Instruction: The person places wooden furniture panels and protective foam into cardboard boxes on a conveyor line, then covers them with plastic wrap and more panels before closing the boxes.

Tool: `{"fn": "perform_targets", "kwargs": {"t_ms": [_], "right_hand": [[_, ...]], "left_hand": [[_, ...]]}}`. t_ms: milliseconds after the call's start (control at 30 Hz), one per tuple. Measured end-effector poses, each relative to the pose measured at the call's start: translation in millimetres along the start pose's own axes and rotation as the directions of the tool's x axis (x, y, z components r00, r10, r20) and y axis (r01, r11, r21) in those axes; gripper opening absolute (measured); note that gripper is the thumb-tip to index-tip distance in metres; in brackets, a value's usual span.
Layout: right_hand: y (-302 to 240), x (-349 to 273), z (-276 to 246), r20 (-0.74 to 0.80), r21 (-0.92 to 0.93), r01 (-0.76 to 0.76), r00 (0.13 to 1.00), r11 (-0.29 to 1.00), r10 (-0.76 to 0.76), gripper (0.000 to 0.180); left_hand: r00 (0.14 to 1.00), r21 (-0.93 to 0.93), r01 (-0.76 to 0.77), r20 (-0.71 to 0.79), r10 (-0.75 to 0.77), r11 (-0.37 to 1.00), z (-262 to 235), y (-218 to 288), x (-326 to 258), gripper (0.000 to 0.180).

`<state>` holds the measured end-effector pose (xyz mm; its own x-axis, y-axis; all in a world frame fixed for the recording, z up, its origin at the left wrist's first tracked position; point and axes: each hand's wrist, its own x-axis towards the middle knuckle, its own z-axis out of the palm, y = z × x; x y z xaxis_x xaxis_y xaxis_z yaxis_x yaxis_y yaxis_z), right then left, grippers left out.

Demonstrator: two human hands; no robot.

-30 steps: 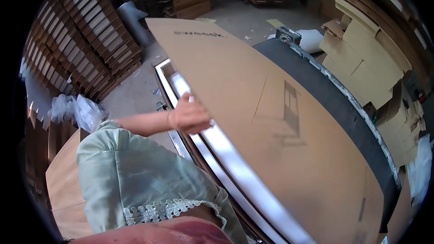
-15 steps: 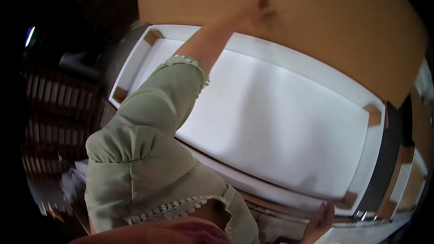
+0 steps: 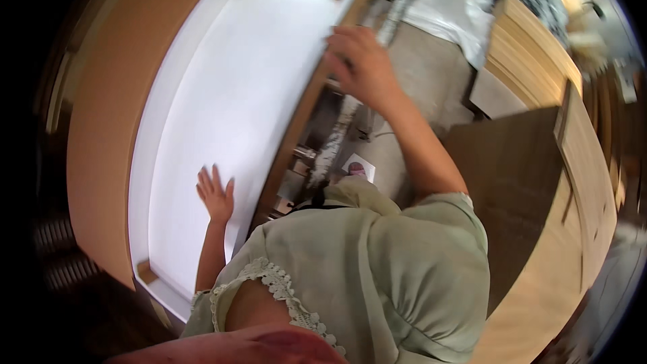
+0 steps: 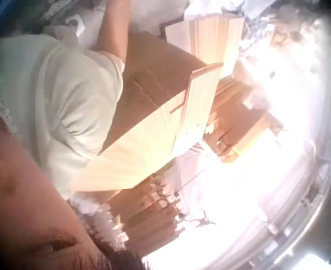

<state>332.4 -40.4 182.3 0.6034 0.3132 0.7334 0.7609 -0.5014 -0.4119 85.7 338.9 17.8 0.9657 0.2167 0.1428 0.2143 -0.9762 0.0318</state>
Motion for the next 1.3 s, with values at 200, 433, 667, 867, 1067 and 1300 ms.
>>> {"fn": "perform_targets", "kwargs": {"t_ms": [200, 433, 667, 867, 1067, 1300], "right_hand": [[-31, -6, -136, -0.078, -0.377, 0.223, 0.959, 0.899, -0.271, 0.026], [52, -151, -372, -0.084, -0.905, -0.231, 0.921, 0.357, 0.381, 0.068], [70, -253, -424, -0.093, -0.934, -0.289, 0.765, 0.21, 0.637, 0.05], [58, -273, -432, -0.078, -0.946, -0.236, 0.831, 0.222, 0.551, 0.039], [65, -260, -444, -0.013, -0.977, -0.112, 0.882, 0.183, 0.471, 0.027], [33, -274, -450, -0.018, -0.95, -0.1, 0.963, 0.295, 0.269, 0.03]], "left_hand": [[0.999, -0.012, 0.041, 0.001, -0.041, 0.999, 15, 3, -2, 0.059], [0.999, -0.005, 0.045, -0.013, -0.045, 0.999, 17, 11, 0, 0.061], [0.996, -0.024, 0.055, 0.073, -0.053, 0.998, 15, 9, 10, 0.064], [0.992, -0.61, 0.109, 0.013, -0.127, 0.785, -39, 5, 41, 0.051], [0.967, -0.802, -0.192, -0.252, -0.029, 0.566, -145, 143, 23, 0.027], [0.812, -0.936, -0.208, -0.004, 0.584, 0.283, -150, 330, -18, 0.02]]}}
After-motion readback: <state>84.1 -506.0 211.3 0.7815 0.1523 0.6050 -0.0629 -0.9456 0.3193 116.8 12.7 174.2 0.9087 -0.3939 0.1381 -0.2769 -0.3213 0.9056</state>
